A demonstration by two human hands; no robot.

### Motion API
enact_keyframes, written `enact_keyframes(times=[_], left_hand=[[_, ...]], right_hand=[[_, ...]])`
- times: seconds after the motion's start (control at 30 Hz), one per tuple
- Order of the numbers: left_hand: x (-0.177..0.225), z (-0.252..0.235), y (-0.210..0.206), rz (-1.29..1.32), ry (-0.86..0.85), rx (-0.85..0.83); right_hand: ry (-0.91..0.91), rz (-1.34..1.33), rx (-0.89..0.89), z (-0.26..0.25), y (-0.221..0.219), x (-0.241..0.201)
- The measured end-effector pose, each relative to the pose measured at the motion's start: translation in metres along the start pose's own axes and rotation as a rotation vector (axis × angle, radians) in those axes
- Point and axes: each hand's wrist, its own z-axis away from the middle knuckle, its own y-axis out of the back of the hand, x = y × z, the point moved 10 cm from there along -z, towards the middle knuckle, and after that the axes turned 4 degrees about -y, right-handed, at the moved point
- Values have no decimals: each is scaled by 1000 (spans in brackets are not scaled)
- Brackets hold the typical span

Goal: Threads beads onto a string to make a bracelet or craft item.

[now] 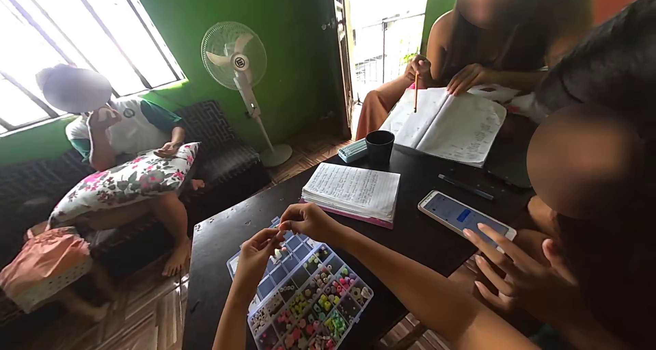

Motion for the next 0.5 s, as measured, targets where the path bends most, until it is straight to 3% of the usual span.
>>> enact_keyframes(times=[0.5], left_hand=[[0,1,4,26,22,-42]], right_hand=[[-9,39,11,0,-3,-4]])
